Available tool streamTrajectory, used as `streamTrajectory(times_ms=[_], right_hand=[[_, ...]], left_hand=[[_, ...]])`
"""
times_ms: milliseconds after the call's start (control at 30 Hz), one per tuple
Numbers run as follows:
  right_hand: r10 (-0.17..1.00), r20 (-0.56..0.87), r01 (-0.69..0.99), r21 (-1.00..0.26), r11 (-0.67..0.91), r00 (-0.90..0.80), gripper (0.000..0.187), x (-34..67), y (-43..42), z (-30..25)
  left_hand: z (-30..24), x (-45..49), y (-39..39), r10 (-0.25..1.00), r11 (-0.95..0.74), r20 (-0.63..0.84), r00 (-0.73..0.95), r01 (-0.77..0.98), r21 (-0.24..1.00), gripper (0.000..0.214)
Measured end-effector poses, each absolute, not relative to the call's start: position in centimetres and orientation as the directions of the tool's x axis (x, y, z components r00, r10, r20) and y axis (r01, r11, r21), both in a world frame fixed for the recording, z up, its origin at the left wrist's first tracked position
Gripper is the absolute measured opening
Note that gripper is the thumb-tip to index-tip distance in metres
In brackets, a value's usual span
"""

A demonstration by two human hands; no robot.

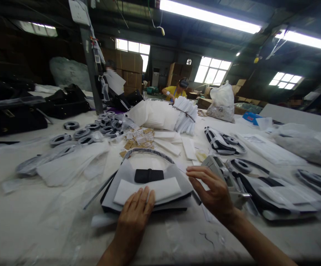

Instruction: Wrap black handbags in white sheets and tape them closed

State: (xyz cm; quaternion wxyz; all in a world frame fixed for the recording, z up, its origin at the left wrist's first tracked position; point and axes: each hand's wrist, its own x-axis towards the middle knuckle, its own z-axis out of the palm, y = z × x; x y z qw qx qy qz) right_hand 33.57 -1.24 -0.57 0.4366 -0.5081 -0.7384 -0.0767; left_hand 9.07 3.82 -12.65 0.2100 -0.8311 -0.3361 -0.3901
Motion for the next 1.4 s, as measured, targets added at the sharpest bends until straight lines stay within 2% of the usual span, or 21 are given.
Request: streamTrajectory(times_ms=[67, 167, 233, 300, 367, 500, 600, 700, 800, 967, 1100, 1267, 1333, 1400], right_hand=[[0.757, 0.619, 0.804, -0.331, 0.494, -0.21, 0.02, 32.7, 1.0, -0.3], [0.904, 0.311, 0.876, -0.292, 0.384, -0.292, 0.023, 32.4, 3.9, -1.7], [0.969, 0.081, 0.939, -0.24, 0.245, -0.232, 0.026, 33.0, 5.3, -3.0], [0.988, -0.057, 0.969, -0.214, 0.128, -0.143, 0.028, 33.9, 6.4, -3.9], [0.994, -0.081, 0.978, -0.201, 0.059, -0.076, 0.027, 34.5, 7.3, -4.0], [1.0, 0.021, 0.986, -0.164, 0.019, -0.016, 0.026, 33.9, 9.3, -2.3], [0.999, 0.03, 0.973, -0.228, 0.021, -0.014, 0.027, 32.7, 10.7, -1.0], [0.996, -0.092, 0.96, -0.28, -0.018, -0.008, 0.022, 32.1, 12.0, -1.0], [0.977, -0.209, 0.954, -0.286, -0.091, 0.03, 0.018, 32.4, 13.6, -1.6], [0.88, -0.46, 0.919, -0.283, -0.275, 0.121, 0.016, 32.2, 18.2, -2.9], [0.856, -0.473, 0.913, -0.221, -0.342, 0.206, 0.029, 30.7, 21.4, -4.2], [0.892, -0.376, 0.896, -0.257, -0.361, 0.252, 0.066, 29.9, 21.9, -5.8], [0.889, -0.368, 0.869, -0.304, -0.392, 0.272, 0.069, 30.0, 21.6, -6.4], [0.882, -0.373, 0.833, -0.356, -0.422, 0.288, 0.064, 30.2, 21.4, -6.9]], left_hand=[[-12.9, 8.9, 3.4, 0.415, -0.679, 0.739, 0.531, 0.721, -0.137, 0.045], [-12.8, 8.6, 3.1, 0.419, -0.676, 0.68, 0.602, 0.706, -0.209, 0.045], [-12.9, 8.6, 3.1, 0.416, -0.673, 0.696, 0.584, 0.713, -0.196, 0.045], [-13.1, 8.8, 3.1, 0.42, -0.67, 0.734, 0.534, 0.728, -0.147, 0.044], [-13.3, 9.0, 3.1, 0.427, -0.669, 0.755, 0.497, 0.736, -0.105, 0.043], [-13.5, 9.1, 3.2, 0.448, -0.673, 0.728, 0.519, 0.732, -0.108, 0.043], [-13.4, 9.1, 3.6, 0.438, -0.684, 0.763, 0.475, 0.727, -0.06, 0.042], [-13.1, 9.2, 4.0, 0.441, -0.691, 0.778, 0.448, 0.722, -0.024, 0.042], [-12.9, 9.1, 4.0, 0.474, -0.683, 0.736, 0.484, 0.73, -0.041, 0.041], [-13.3, 8.9, 3.6, 0.47, -0.689, 0.74, 0.482, 0.724, -0.034, 0.04], [-13.7, 9.1, 3.8, 0.45, -0.693, 0.764, 0.463, 0.72, -0.028, 0.04], [-13.9, 9.4, 4.0, 0.448, -0.695, 0.793, 0.413, 0.719, 0.019, 0.039], [-13.9, 9.5, 4.0, 0.446, -0.698, 0.796, 0.409, 0.716, 0.023, 0.038], [-13.9, 9.4, 4.0, 0.443, -0.699, 0.796, 0.414, 0.715, 0.017, 0.038]])
